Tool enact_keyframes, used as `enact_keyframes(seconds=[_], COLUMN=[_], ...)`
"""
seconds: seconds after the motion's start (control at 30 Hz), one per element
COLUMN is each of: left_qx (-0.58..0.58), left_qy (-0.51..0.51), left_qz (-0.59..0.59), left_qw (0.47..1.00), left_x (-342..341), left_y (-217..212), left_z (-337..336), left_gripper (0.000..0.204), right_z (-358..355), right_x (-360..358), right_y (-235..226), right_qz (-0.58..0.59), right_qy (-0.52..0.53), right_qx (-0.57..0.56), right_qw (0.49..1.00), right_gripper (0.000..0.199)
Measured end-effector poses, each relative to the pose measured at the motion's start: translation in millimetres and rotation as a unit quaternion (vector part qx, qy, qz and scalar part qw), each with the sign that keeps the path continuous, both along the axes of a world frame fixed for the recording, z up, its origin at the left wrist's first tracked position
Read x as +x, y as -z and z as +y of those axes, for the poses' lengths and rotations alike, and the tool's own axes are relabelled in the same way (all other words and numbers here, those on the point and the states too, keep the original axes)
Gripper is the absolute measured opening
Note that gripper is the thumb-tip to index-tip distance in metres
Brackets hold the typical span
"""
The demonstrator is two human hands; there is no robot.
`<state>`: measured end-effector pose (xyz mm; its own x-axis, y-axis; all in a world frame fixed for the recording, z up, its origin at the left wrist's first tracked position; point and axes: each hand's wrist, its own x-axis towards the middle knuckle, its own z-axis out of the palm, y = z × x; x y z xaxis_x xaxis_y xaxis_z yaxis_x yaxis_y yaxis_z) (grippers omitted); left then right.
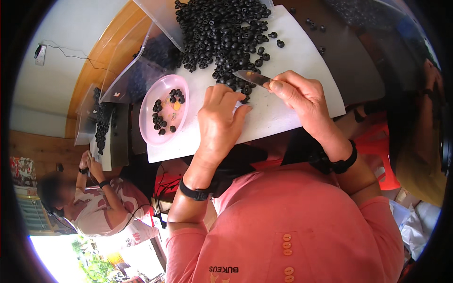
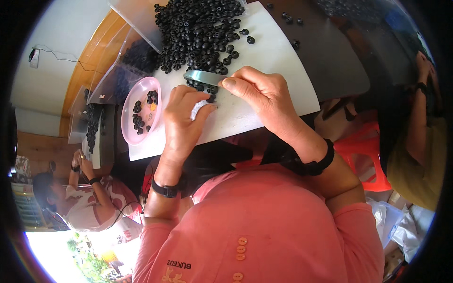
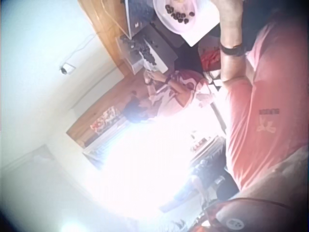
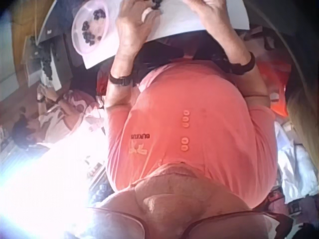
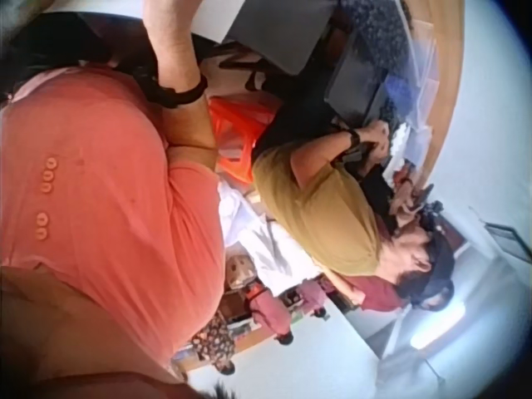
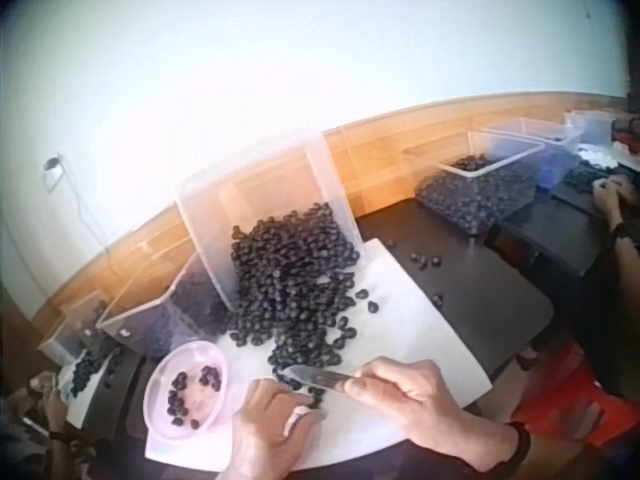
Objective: Using a small knife to manually process or trim small black components at a workstation.
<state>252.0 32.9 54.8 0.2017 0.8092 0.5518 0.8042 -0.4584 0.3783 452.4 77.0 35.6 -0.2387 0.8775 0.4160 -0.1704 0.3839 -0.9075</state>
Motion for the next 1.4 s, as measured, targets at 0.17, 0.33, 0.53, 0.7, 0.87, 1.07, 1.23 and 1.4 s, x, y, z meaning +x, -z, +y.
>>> enact_keyframes(seconds=[0.17, 0.33, 0.53, 0.7, 0.87, 1.07, 1.23, 1.4], left_qx=[0.004, -0.009, -0.013, -0.082, 0.036, 0.055, 0.016, 0.014], left_qy=[-0.049, -0.043, -0.008, -0.049, -0.114, -0.125, -0.125, -0.096], left_qz=[0.079, 0.002, 0.015, -0.156, 0.035, 0.09, 0.126, 0.064], left_qw=[0.996, 0.999, 1.0, 0.983, 0.992, 0.987, 0.984, 0.993], left_x=[6, 2, -11, -1, 6, -1, 3, -5], left_y=[11, 16, 14, 8, 15, 15, 15, 22], left_z=[12, 8, 1, -5, 8, 2, -1, -4], left_gripper=[0.019, 0.019, 0.024, 0.013, 0.017, 0.01, 0.012, 0.02], right_z=[1, 2, 1, 1, 0, 0, 0, 2], right_x=[0, -2, -4, -5, -5, -4, -5, -8], right_y=[3, 4, 3, 5, 6, 7, 8, 13], right_qz=[-0.017, -0.035, -0.062, -0.064, -0.056, -0.063, -0.072, -0.076], right_qy=[0.007, 0.02, 0.038, 0.046, 0.049, 0.045, 0.058, 0.069], right_qx=[-0.003, 0.0, 0.015, 0.039, 0.046, 0.039, 0.055, 0.081], right_qw=[1.0, 0.999, 0.997, 0.996, 0.996, 0.996, 0.994, 0.991], right_gripper=[0.026, 0.026, 0.026, 0.026, 0.026, 0.027, 0.027, 0.027])
